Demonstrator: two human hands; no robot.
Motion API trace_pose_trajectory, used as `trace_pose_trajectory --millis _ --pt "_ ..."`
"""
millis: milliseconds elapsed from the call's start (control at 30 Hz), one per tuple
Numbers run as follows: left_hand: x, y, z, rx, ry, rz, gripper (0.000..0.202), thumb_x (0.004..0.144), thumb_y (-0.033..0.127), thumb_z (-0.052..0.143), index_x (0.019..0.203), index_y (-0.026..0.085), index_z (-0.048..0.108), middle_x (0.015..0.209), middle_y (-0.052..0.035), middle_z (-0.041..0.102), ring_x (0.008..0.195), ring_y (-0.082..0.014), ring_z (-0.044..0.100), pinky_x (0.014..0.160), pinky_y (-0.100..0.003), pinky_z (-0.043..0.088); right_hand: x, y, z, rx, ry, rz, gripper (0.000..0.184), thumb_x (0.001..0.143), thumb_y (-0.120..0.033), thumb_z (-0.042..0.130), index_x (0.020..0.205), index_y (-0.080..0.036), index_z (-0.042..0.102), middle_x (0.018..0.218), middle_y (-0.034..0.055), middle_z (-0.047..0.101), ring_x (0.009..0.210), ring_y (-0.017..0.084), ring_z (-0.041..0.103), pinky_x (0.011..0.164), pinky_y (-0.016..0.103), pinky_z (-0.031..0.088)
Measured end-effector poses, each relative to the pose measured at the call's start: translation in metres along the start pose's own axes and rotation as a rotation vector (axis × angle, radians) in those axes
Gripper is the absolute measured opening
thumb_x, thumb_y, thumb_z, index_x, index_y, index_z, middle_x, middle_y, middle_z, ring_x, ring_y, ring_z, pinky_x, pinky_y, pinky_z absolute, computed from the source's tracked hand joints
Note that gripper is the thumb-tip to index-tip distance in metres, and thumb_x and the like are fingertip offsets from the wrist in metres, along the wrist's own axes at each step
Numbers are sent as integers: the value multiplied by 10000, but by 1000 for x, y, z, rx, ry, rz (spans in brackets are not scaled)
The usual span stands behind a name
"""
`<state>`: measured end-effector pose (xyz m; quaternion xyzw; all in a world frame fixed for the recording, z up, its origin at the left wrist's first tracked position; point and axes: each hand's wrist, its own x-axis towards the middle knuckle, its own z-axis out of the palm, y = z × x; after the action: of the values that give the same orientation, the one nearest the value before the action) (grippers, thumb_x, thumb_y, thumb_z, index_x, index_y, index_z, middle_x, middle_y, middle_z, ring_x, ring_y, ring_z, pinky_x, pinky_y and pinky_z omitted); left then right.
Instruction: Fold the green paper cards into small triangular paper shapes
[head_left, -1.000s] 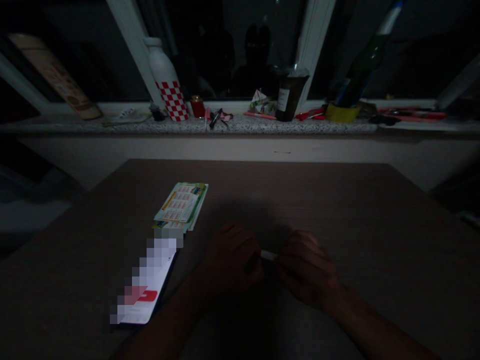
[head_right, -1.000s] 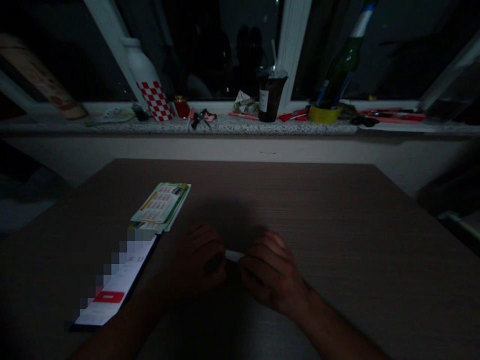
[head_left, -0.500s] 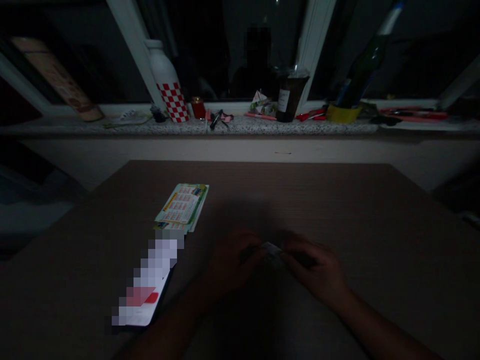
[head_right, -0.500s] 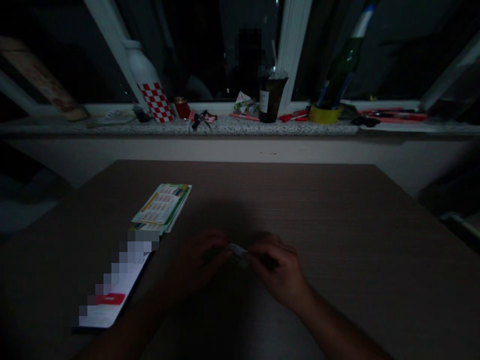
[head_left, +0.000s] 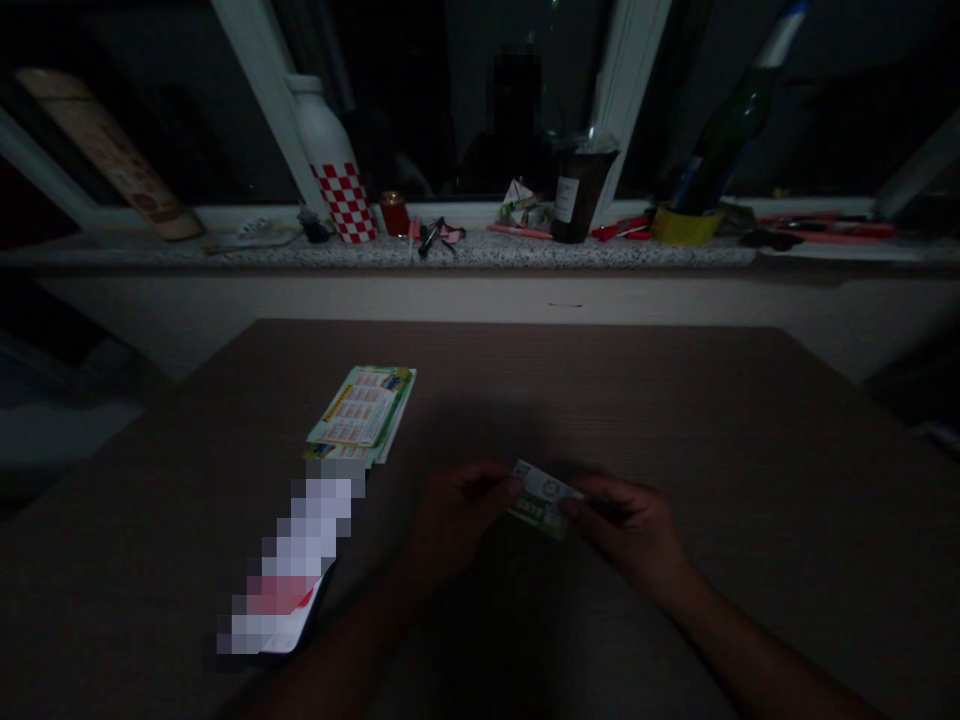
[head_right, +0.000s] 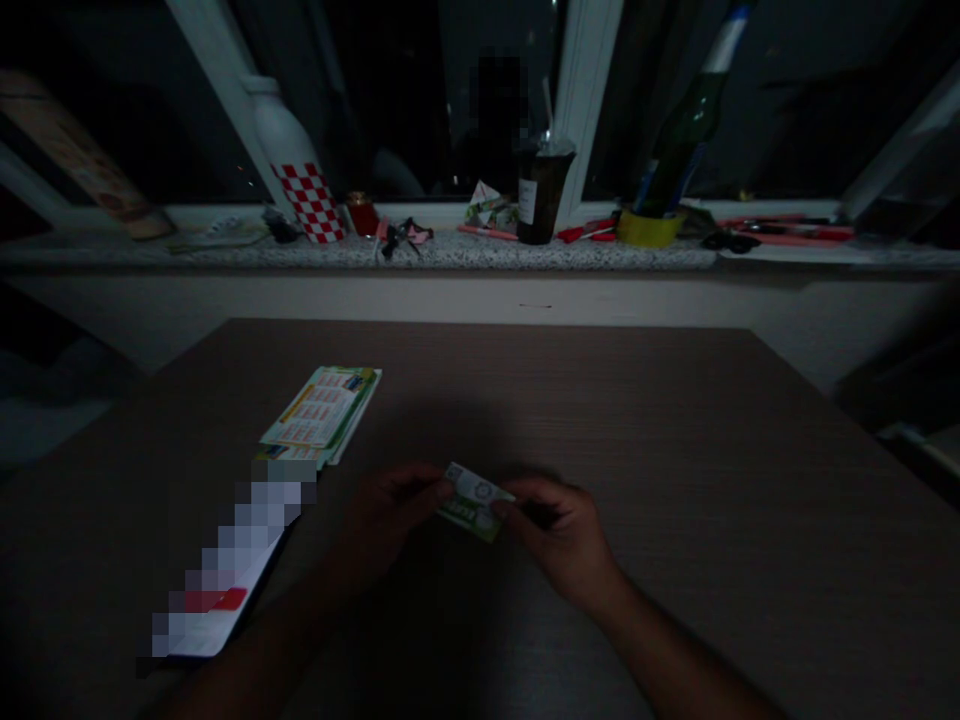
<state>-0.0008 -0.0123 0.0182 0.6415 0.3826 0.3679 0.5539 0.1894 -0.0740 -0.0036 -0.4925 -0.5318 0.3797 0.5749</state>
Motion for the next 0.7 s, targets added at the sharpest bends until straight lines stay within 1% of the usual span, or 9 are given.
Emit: trace_pose_trajectory --millis 100,200,233,300,400,433,500,633,700 --pt "-1 -1 -3 -7 -42 47 212 824 248 611 1018 168 644 905 -63 729 814 -196 691 717 -328 564 1 2 -2 173 15 100 131 754 -259 743 878 -218 738 729 19 748 631 138 688 577 213 548" --pt "-6 4 -7 287 -42 281 442 798 192 612 1231 211 526 1153 -100 645 1038 -217 625 878 -381 523 3 4 -4 299 22 213 211 742 -289 766 937 -222 724 730 12 737 651 128 682 614 211 535" --pt "-7 6 -8 427 -66 385 480 774 191 631 1240 214 522 1236 -113 590 1125 -238 571 933 -407 490 3 5 -5 327 21 245 216 741 -298 770 936 -218 722 734 14 734 657 126 678 621 212 529" --pt "-9 9 -9 649 -89 515 447 756 189 649 1194 208 565 1278 -119 545 1164 -255 524 961 -419 458 3 7 -6 374 4 295 211 738 -315 774 913 -210 718 756 22 731 664 129 668 631 224 518" --pt "-9 9 -8 791 -80 581 246 823 170 582 1061 194 639 1098 -90 637 1008 -218 584 891 -379 473 3 12 -8 424 -13 282 218 756 -351 756 919 -214 709 744 14 711 655 123 638 638 232 497" --pt "-8 9 -6 787 -66 555 198 850 175 554 1020 189 655 1024 -77 662 947 -204 601 861 -362 477 3 13 -9 432 -13 253 227 773 -371 738 938 -218 706 726 8 699 661 121 628 648 232 490" --pt "-7 8 -3 707 -19 412 165 884 229 534 941 179 680 919 -59 686 859 -189 618 799 -328 481 2 14 -9 431 -11 191 251 805 -403 698 987 -230 696 706 -1 679 683 120 615 664 228 478" --pt "-5 8 7 301 69 -44 223 848 352 583 815 163 697 734 -21 683 682 -162 612 608 -252 455 2 11 -3 310 -15 187 281 752 -353 752 1004 -248 685 779 4 698 701 129 628 643 231 483" --pt "-4 8 12 114 74 -189 238 811 367 614 751 151 695 658 -7 664 617 -146 589 561 -233 431 2 9 2 198 -12 190 213 726 -320 767 905 -224 704 784 19 715 716 147 648 665 254 501"
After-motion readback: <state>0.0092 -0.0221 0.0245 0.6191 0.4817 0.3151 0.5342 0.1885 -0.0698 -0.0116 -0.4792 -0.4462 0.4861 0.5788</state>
